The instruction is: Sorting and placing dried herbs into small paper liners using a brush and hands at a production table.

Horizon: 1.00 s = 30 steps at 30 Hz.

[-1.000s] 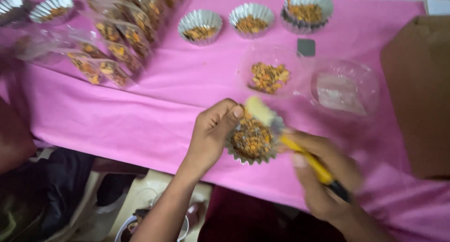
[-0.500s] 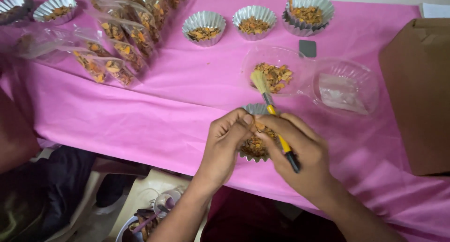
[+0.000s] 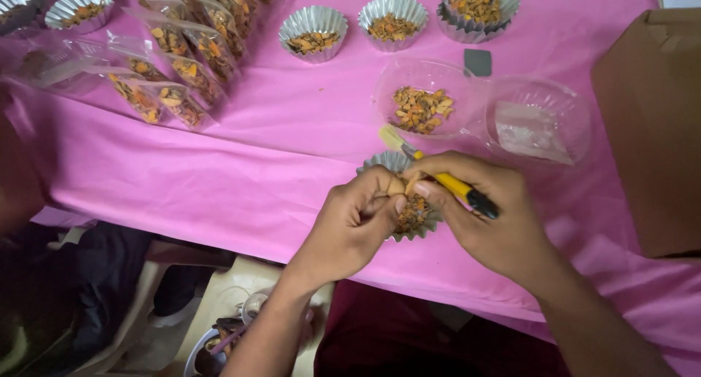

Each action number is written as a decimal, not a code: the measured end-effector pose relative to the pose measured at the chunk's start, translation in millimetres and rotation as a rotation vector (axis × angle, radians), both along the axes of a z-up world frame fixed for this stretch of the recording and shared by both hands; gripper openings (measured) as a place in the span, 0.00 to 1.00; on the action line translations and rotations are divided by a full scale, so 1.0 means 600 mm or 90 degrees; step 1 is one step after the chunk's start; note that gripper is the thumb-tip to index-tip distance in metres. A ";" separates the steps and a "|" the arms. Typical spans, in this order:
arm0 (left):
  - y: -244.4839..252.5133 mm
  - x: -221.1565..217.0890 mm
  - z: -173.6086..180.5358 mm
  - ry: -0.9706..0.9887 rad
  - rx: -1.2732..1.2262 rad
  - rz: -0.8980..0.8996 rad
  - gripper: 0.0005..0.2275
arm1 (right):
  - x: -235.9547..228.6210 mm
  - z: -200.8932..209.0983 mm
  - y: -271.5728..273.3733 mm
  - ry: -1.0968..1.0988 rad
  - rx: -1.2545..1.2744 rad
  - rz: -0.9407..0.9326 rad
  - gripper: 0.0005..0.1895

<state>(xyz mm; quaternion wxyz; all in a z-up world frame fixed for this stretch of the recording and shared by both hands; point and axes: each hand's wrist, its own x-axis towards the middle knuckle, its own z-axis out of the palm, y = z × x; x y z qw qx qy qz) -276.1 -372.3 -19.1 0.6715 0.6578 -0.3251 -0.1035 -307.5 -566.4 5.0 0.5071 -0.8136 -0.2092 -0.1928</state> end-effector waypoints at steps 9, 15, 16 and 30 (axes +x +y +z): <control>-0.024 0.003 -0.032 0.134 -0.091 0.177 0.11 | -0.076 -0.069 -0.038 -0.204 0.105 -0.050 0.08; -0.040 0.004 -0.044 0.154 -0.095 0.206 0.12 | -0.073 -0.035 -0.034 -0.162 0.071 -0.233 0.13; -0.042 0.002 -0.042 0.158 -0.087 0.224 0.12 | -0.078 -0.042 -0.043 -0.099 0.041 -0.190 0.13; -0.058 0.006 -0.052 0.134 -0.060 0.262 0.16 | -0.064 -0.033 -0.049 -0.181 -0.099 0.002 0.12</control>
